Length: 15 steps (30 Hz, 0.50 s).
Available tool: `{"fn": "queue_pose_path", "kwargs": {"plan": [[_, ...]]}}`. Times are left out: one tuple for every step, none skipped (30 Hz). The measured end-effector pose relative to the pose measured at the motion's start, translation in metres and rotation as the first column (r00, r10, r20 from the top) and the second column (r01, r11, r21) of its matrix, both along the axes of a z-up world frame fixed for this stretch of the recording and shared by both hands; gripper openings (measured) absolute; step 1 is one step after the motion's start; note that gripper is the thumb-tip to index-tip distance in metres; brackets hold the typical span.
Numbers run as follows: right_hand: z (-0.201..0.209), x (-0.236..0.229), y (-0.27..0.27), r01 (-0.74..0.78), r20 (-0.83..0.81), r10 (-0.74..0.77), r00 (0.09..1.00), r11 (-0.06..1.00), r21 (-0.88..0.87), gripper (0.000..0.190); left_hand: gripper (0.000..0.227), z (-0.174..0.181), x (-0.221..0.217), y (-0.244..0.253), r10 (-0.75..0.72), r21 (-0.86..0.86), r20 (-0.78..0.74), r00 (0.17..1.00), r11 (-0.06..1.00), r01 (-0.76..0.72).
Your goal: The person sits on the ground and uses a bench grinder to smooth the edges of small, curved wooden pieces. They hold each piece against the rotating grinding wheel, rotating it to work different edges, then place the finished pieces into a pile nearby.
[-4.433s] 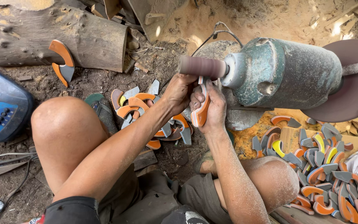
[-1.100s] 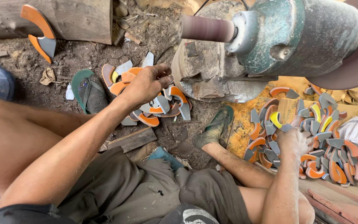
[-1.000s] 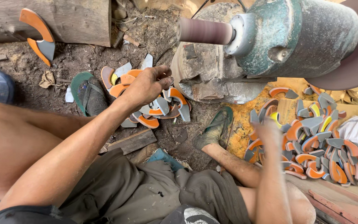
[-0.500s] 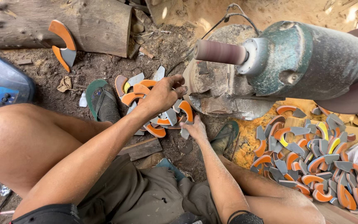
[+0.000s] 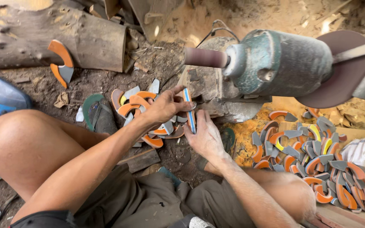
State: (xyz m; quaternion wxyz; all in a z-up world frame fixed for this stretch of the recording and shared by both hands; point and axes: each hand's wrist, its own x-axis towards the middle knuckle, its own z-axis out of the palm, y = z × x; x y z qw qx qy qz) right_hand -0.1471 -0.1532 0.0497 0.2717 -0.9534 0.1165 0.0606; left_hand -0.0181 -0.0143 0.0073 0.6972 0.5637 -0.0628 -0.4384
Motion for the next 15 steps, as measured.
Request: {"fn": "queue_pose_path", "kwargs": {"plan": [[0.011,0.000,-0.001,0.052,-0.074,-0.050,0.996,0.998,0.019,0.055,0.098,0.010,0.002,0.000,-0.001,-0.031,-0.018,1.000,1.000,0.000],[0.018,0.004,-0.002,0.075,-0.104,-0.065,0.992,0.992,0.097,0.052,0.099,0.020,0.006,0.000,0.005,-0.065,-0.033,0.999,0.998,-0.007],[0.021,0.007,-0.002,0.098,-0.134,-0.075,0.988,0.980,0.175,0.048,0.100,0.029,0.010,-0.002,0.010,-0.099,-0.048,0.999,0.995,-0.015],[0.023,0.010,-0.004,0.120,-0.168,-0.078,0.983,0.960,0.254,0.045,0.099,0.037,0.012,-0.004,0.004,-0.122,-0.016,1.000,0.992,-0.006],[0.022,0.013,-0.005,0.122,-0.097,-0.101,0.990,0.963,0.240,0.043,0.098,0.042,0.013,-0.007,-0.001,-0.145,0.016,1.000,0.989,0.003],[0.019,0.018,-0.005,0.117,-0.028,-0.114,0.993,0.966,0.229,0.041,0.096,0.046,0.014,-0.009,0.003,-0.165,0.046,0.999,0.986,0.004],[0.014,0.023,-0.006,0.112,0.041,-0.124,0.991,0.969,0.218,0.038,0.092,0.049,0.016,-0.011,0.012,-0.223,0.066,0.998,0.975,0.003],[0.009,0.027,-0.006,0.189,-0.015,-0.192,0.981,0.951,0.243,0.033,0.088,0.050,0.017,-0.012,0.017,-0.274,0.081,0.997,0.962,0.006],[0.004,0.034,-0.006,0.266,-0.073,-0.256,0.964,0.927,0.263,0.029,0.084,0.050,0.018,-0.013,0.022,-0.324,0.095,0.995,0.946,0.010],[-0.002,0.039,-0.006,0.345,-0.131,-0.320,0.938,0.896,0.281,0.025,0.076,0.049,0.020,-0.013,0.021,-0.316,0.027,0.999,0.949,-0.012],[-0.006,0.043,-0.005,0.317,-0.092,-0.304,0.948,0.898,0.304,0.023,0.068,0.048,0.023,-0.014,0.022,-0.306,-0.042,0.999,0.951,-0.033],[-0.008,0.047,-0.005,0.294,-0.052,-0.293,0.955,0.900,0.323,0.022,0.062,0.048,0.026,-0.016,0.018,-0.298,-0.110,0.994,0.953,-0.050],[-0.010,0.050,-0.004,0.269,-0.011,-0.283,0.959,0.901,0.341,0.020,0.057,0.047,0.030,-0.019,0.028,-0.274,-0.079,0.996,0.960,-0.049],[-0.012,0.052,-0.004,0.266,-0.017,-0.280,0.960,0.890,0.371,0.019,0.052,0.045,0.030,-0.021,0.046,-0.251,-0.052,0.998,0.966,-0.057],[-0.014,0.053,-0.002,0.264,-0.024,-0.278,0.960,0.877,0.401,0.019,0.048,0.043,0.031,-0.023,0.062,-0.227,-0.025,0.998,0.972,-0.067]]}}
